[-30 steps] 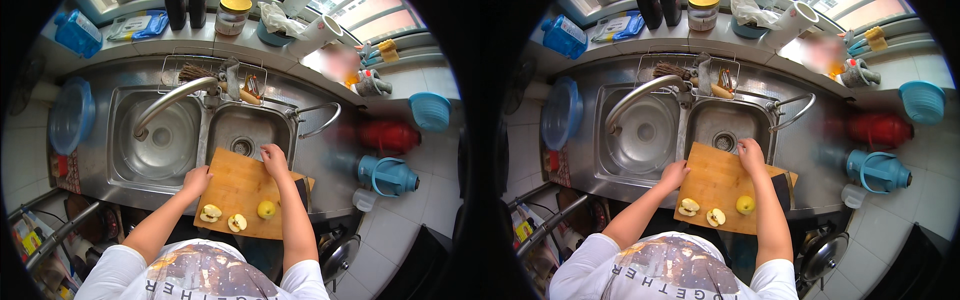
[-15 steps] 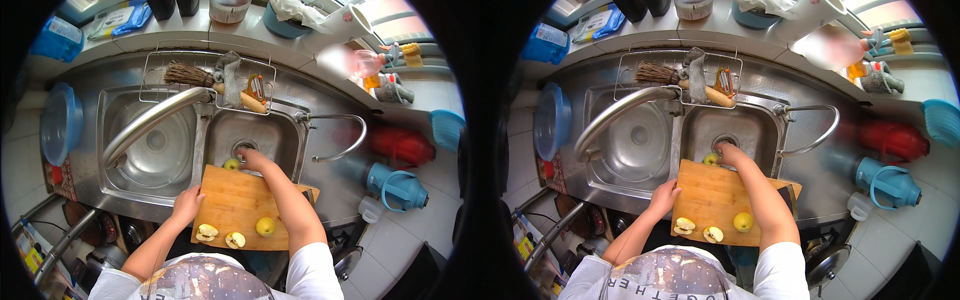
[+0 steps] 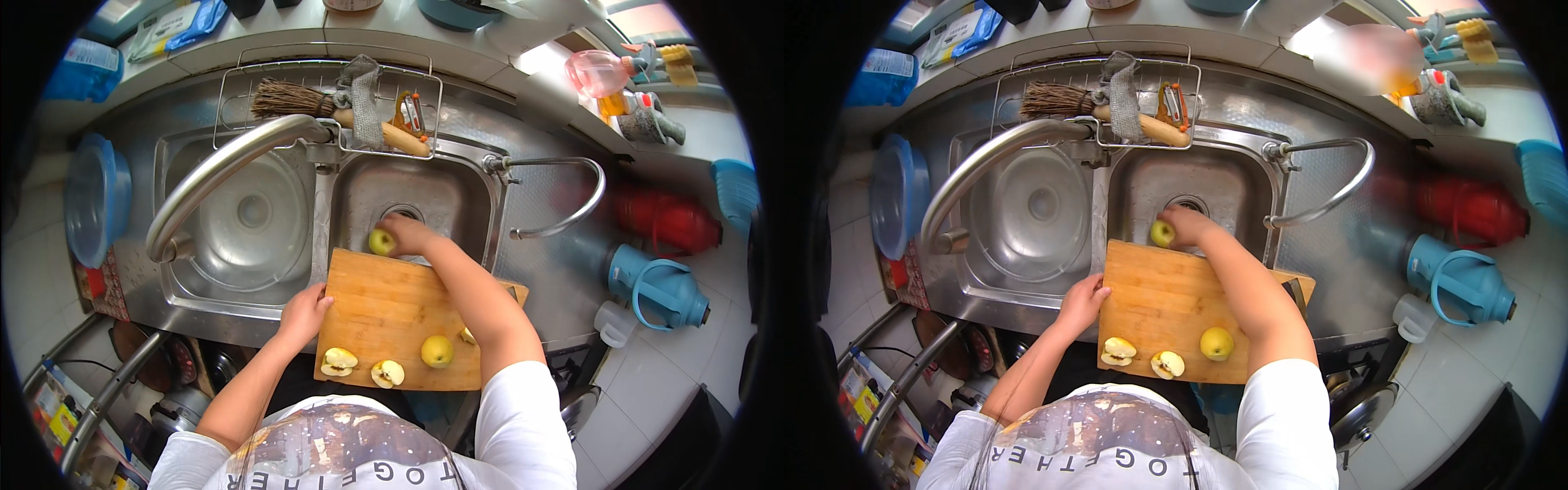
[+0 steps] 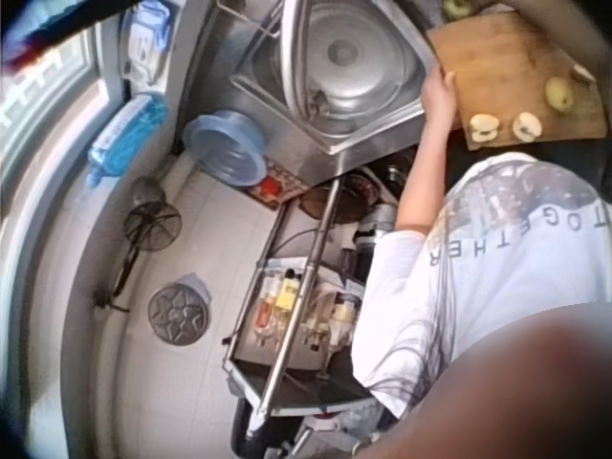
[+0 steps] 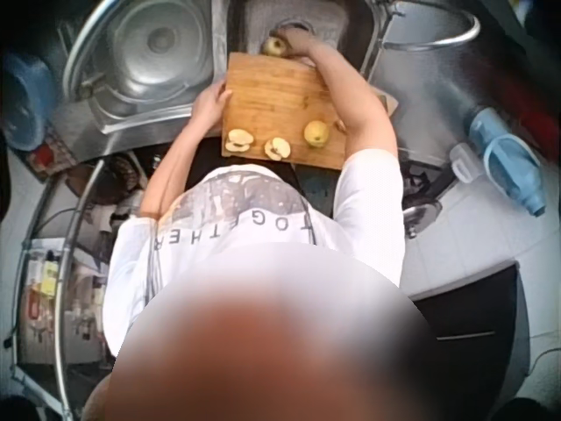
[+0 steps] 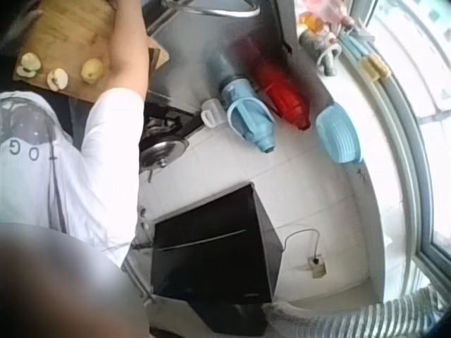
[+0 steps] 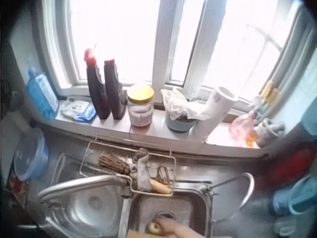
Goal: The person retrieves apples from a refrigerator, washes them in a sink, and then uses a knife to cut them on a wooden cutting board. The person slices the apples into halves and quarters, removing the cores.
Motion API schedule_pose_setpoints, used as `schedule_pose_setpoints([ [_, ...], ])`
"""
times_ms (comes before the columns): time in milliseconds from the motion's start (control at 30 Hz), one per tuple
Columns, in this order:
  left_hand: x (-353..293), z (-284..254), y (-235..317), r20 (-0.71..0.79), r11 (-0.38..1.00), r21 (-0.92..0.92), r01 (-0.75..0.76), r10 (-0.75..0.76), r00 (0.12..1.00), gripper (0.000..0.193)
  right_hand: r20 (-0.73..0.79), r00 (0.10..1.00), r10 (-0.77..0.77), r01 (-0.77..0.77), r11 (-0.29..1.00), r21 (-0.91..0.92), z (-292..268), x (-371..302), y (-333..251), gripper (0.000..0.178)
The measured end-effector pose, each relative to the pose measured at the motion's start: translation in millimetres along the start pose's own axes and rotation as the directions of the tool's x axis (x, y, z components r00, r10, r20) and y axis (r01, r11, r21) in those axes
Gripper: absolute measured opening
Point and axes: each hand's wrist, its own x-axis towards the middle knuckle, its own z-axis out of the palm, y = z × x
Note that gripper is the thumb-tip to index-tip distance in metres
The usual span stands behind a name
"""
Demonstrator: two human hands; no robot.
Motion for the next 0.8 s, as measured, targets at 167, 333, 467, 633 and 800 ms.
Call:
schedule_pose_setpoints([
  [167,12.9,2.7,-7.9,-0.014,0.996,-0.091,-0.015,0.014,1.000,0.028,-0.315,0.899,0.305,-0.049,0.784,0.619,-38.1,-58.0,1.9,0.066],
  [333,35.0,-1.3,-3.0,-0.053,0.996,-0.007,-0.090,0.089,0.995,0.029,-0.430,0.792,0.433,0.160,0.533,0.831,-64.3,-164.0,-22.8,0.059],
  [467,51.5,2.8,-19.1,-0.021,0.992,-0.056,-0.114,0.113,0.993,0.031,-0.421,0.756,0.502,0.466,0.038,0.884,-54.2,-243.2,-28.4,0.045],
  [633,41.4,6.6,-15.2,-0.058,0.986,-0.133,-0.105,0.098,0.993,0.037,-0.470,0.680,0.563,0.651,-0.170,0.740,-38.4,-288.8,-33.8,0.046],
  [800,21.0,7.6,-18.4,-0.230,0.972,-0.028,-0.232,0.219,0.948,0.040,-0.499,0.389,0.774,0.459,0.307,0.834,-31.6,-284.6,-25.7,0.054],
])
